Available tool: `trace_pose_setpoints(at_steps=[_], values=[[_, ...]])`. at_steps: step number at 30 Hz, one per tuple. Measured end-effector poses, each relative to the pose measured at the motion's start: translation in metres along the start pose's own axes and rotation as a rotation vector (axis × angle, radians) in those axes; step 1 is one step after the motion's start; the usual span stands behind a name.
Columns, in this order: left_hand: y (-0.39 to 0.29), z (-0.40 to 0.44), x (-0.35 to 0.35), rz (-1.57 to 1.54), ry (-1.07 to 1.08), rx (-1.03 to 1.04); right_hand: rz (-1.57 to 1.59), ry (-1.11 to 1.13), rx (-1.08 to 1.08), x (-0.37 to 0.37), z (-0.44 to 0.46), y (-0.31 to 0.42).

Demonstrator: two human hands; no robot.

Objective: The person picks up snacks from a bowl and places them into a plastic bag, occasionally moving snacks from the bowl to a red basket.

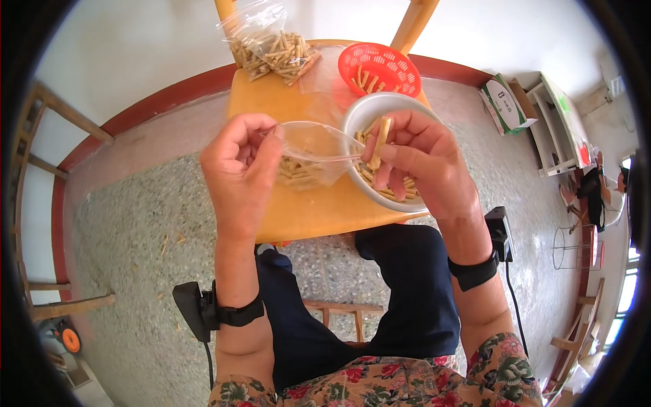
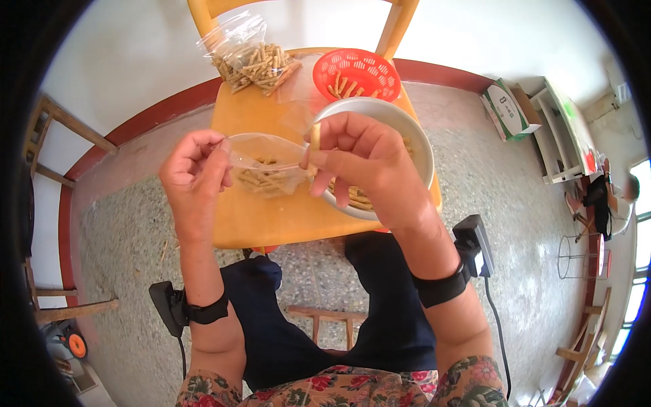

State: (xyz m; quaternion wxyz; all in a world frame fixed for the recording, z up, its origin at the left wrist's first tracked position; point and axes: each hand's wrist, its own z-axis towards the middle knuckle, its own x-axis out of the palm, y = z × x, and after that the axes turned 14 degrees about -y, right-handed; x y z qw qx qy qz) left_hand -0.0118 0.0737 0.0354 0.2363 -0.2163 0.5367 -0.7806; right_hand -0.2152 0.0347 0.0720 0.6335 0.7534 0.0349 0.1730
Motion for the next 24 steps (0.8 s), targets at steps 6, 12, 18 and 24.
trace_pose_setpoints(at_steps=[6,12,18,24], values=[[-0.003,-0.001,0.003,-0.001,0.006,-0.003,-0.323,-0.112,-0.345,0.029,0.004,-0.008],[-0.003,-0.001,0.002,-0.002,0.008,-0.002,-0.713,-0.198,-0.805,0.038,0.020,-0.028],[-0.006,-0.002,0.003,0.019,-0.013,-0.032,-0.709,-0.270,-0.864,0.034,0.018,-0.025],[0.002,0.005,-0.009,0.038,-0.017,0.003,-0.766,-0.456,-0.603,-0.024,0.022,-0.016]])
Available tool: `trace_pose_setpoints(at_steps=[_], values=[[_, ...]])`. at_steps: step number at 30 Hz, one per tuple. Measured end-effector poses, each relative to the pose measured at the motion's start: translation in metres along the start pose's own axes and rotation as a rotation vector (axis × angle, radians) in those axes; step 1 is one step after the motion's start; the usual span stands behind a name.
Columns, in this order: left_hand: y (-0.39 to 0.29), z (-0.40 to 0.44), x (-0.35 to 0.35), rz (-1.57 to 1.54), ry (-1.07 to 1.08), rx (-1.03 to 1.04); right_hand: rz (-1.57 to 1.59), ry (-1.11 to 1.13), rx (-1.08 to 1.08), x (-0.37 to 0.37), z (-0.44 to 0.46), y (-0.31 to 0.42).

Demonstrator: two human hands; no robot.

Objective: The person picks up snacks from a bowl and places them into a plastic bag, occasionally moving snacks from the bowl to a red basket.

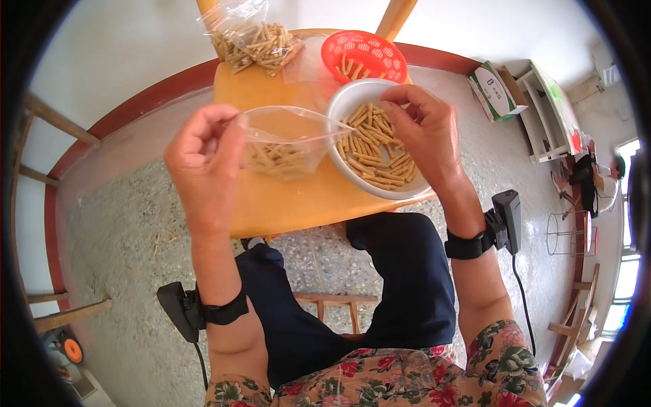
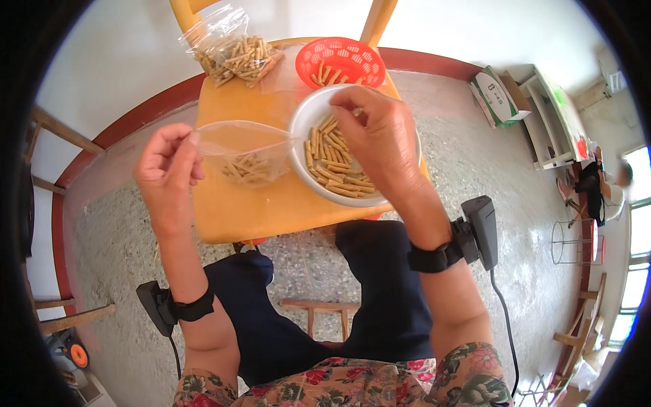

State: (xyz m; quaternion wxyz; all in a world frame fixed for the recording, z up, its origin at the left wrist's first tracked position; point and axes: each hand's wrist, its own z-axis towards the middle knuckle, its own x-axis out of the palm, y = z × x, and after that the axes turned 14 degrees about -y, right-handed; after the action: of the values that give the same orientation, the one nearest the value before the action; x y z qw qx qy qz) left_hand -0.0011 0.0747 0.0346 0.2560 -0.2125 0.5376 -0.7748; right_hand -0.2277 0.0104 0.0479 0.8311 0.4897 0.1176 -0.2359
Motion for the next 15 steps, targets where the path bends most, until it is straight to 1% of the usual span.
trace_pose_setpoints(at_steps=[2,4,8,10,15], values=[[0.001,0.003,-0.004,0.021,-0.045,0.025,-0.066,0.021,0.023,-0.010,0.001,-0.025],[0.001,0.004,-0.005,0.016,-0.056,0.020,-0.280,0.064,0.005,-0.014,0.000,-0.043],[0.000,0.004,-0.002,0.009,-0.027,0.022,-0.321,0.104,0.021,-0.011,-0.006,-0.059],[0.000,0.002,0.000,0.009,-0.018,0.016,-0.393,0.123,-0.039,-0.004,-0.007,-0.066],[0.001,0.002,0.000,0.019,-0.028,0.028,-0.421,0.190,-0.061,0.010,-0.009,-0.074]])
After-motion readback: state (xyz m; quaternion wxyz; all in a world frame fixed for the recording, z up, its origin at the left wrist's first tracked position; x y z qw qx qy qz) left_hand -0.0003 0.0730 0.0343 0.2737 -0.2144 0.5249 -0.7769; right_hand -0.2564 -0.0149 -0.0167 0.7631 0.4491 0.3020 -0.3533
